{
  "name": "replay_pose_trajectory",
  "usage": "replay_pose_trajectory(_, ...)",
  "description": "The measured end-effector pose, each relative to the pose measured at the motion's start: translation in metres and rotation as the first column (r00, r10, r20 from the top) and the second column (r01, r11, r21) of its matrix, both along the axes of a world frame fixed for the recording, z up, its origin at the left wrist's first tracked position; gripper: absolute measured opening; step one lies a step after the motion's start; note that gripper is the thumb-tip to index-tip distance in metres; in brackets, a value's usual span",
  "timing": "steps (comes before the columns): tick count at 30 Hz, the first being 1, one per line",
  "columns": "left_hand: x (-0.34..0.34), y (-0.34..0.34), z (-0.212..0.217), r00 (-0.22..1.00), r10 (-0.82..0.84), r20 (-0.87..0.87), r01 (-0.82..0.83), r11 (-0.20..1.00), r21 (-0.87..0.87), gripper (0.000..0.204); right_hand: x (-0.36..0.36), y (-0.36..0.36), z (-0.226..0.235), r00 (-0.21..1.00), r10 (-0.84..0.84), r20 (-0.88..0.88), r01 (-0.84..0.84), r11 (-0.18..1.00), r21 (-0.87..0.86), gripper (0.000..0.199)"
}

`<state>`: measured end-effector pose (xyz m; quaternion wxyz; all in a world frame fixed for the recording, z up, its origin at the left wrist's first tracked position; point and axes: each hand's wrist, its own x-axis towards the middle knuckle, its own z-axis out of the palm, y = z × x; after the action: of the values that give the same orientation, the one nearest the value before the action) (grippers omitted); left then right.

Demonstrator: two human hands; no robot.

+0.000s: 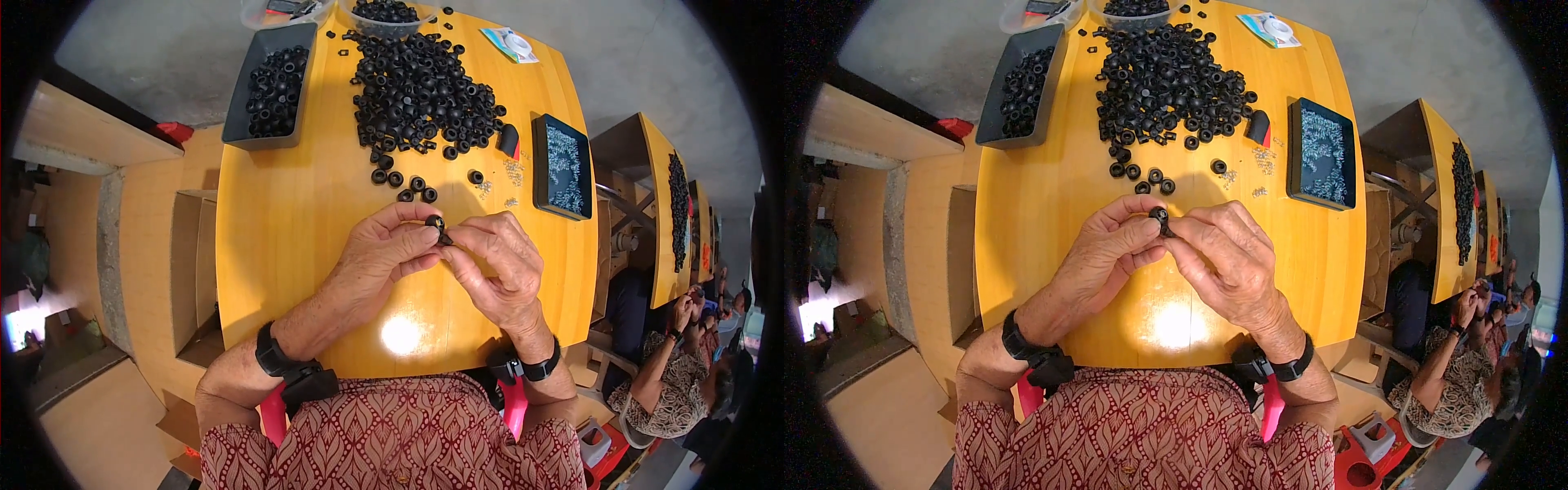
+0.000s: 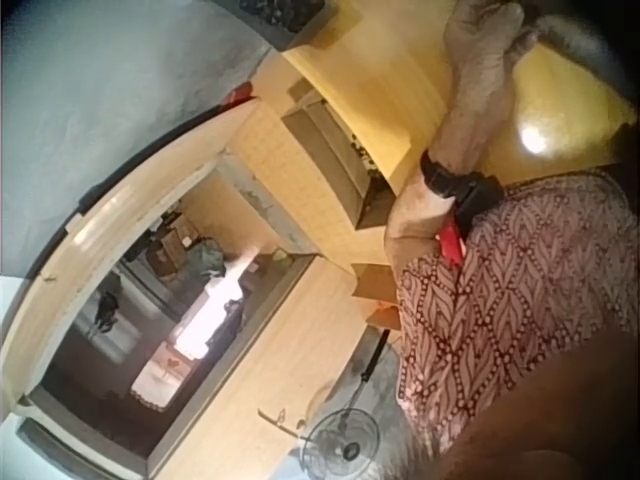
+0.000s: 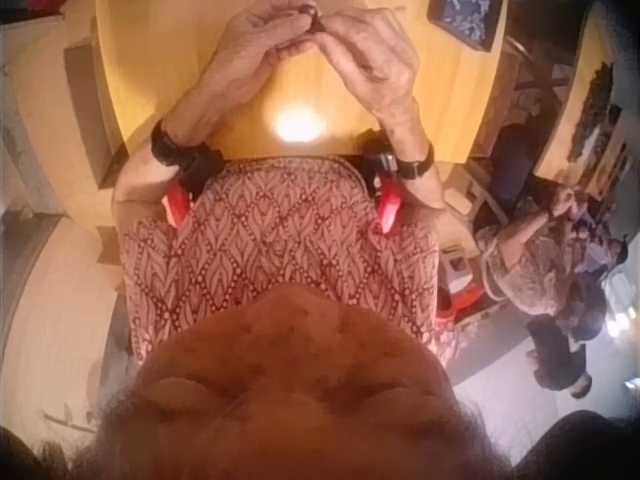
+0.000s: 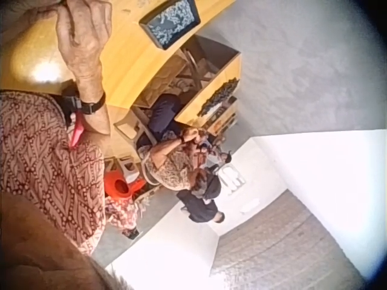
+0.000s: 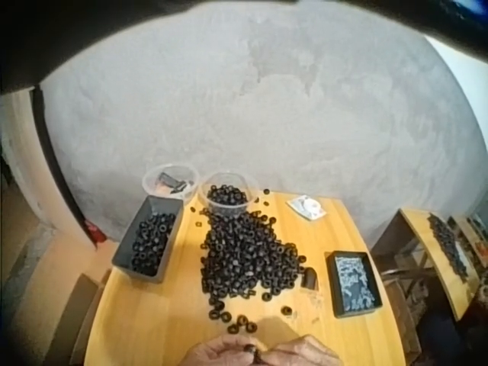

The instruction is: The person assembles small components by inserting metal pieces into black rubber parts by hand.

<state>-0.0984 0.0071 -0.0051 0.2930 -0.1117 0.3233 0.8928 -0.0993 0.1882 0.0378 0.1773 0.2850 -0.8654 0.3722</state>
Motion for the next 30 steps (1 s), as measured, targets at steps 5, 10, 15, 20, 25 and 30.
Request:
replay_pose_trajectory(5, 0.002, 0.000, -0.003, 0.999, -0.033, -0.024, 0.033, 0.999, 0.030, 0.026, 0.000, 0.002, 0.000, 0.999, 0.004, -0.033, -0.004, 1.000, 0.016, 0.025)
replay_pose_trajectory(10, 0.001, 0.000, 0.003, 0.999, -0.053, -0.005, 0.053, 0.999, 0.005, 0.026, -0.004, 0.009, 0.007, 1.000, -0.023, -0.008, 0.023, 0.999, -0.029, 0.025)
replay_pose_trajectory(15, 0.001, 0.001, 0.003, 0.998, -0.054, -0.028, 0.055, 0.998, 0.014, 0.025, -0.005, 0.014, 0.008, 0.999, 0.031, 0.027, -0.031, 0.999, 0.012, 0.025)
replay_pose_trajectory(20, 0.003, 0.003, 0.002, 0.996, -0.056, -0.072, 0.055, 0.998, -0.017, 0.024, -0.003, 0.017, 0.008, 0.999, 0.040, 0.037, -0.041, 0.999, 0.019, 0.025)
replay_pose_trajectory(25, 0.004, 0.004, 0.002, 0.991, -0.061, -0.121, 0.056, 0.997, -0.046, 0.025, -0.003, 0.017, 0.011, 0.998, 0.051, 0.042, -0.054, 0.997, 0.057, 0.026)
replay_pose_trajectory(30, 0.004, 0.005, 0.000, 0.990, -0.063, -0.129, 0.056, 0.997, -0.054, 0.025, -0.003, 0.016, 0.012, 0.998, 0.060, 0.036, -0.063, 0.994, 0.085, 0.025)
